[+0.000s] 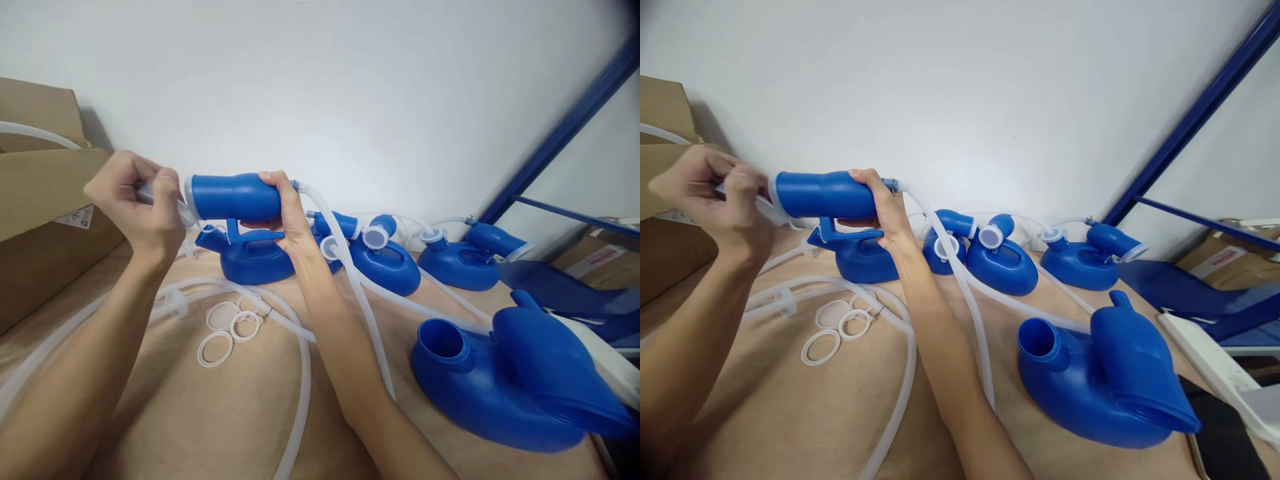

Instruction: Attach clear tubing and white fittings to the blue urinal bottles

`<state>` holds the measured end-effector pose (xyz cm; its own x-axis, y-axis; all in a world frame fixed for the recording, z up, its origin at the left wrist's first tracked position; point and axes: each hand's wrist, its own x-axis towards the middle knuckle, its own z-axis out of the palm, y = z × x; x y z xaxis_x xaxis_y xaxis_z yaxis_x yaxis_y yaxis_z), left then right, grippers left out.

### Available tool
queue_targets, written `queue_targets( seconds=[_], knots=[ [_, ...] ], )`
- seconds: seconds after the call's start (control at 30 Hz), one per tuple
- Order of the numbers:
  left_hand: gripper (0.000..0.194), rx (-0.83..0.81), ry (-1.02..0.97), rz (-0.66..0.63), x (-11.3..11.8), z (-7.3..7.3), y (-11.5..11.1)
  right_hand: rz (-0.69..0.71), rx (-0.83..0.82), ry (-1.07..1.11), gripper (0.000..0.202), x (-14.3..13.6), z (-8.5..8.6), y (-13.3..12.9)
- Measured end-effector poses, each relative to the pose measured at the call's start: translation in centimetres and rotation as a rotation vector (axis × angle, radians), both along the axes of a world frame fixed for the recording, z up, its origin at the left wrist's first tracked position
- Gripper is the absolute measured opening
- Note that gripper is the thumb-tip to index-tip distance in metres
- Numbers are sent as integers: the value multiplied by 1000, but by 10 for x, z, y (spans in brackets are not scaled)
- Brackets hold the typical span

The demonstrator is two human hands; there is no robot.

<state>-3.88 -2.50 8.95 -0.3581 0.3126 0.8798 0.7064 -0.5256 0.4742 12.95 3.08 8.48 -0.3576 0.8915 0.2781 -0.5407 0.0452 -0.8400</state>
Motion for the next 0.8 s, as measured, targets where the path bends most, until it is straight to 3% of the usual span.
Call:
queue_targets(
  seconds=[0.07, 0.1, 0.2, 0.27, 0.53, 0.63, 0.8],
  knots=[
    [22, 74, 79, -7, -2, 4, -7, -39, 31, -65, 49, 8, 2, 3],
    [20, 27, 143, -39, -4, 7, -11, -69, 45, -83, 50, 12, 3, 5],
    [23, -311, 372, -152, -11, 20, -22, -119, 89, -93, 52, 25, 5, 10],
    [29, -442, 453, -162, -14, 27, -28, -97, 114, -108, 50, 30, 5, 12],
    [41, -575, 126, -292, -7, 28, -27, 8, 126, -142, 53, 30, 5, 8],
    [38, -582, 80, -452, -18, 24, -24, 45, 152, -171, 50, 31, 9, -1],
    [34, -519, 67, -609, -39, 18, -19, 105, 192, -172, 42, 34, 14, -10]
  ],
)
